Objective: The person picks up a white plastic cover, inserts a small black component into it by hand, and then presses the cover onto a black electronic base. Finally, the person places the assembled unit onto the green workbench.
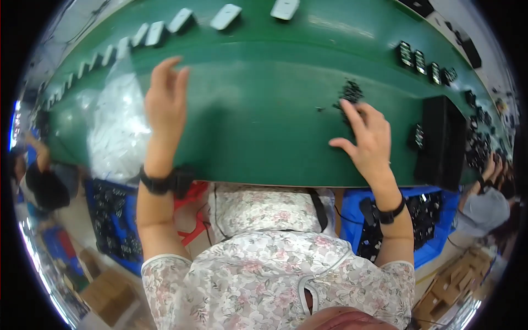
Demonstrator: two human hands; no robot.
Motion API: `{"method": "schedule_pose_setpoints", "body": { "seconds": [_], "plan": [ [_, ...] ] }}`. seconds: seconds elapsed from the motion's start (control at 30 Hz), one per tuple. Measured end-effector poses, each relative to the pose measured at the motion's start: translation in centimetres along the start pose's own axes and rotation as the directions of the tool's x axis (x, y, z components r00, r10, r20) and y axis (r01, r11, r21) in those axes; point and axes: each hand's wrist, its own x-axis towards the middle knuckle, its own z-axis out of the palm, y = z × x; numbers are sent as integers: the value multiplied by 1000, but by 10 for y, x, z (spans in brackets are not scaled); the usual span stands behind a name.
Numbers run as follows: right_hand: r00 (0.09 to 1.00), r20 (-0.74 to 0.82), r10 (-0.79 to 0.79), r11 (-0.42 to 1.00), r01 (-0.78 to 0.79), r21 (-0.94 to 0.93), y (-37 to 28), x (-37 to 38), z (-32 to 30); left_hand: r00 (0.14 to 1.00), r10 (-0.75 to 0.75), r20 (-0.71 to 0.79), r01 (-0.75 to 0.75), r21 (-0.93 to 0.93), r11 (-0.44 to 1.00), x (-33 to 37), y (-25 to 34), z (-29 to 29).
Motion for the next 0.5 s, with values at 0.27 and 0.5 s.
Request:
{"method": "schedule_pose_setpoints", "body": {
  "seconds": [0.27,0.5],
  "plan": [
    [982,-78,173,967,-154,201,40,-4,20,925,-249,-286,335,311,889,-60,-100,-150],
    [994,-24,108,976,-102,194,55,22,24,971,-209,-117,239,445,863,-44,-135,-154]
  ]
}}
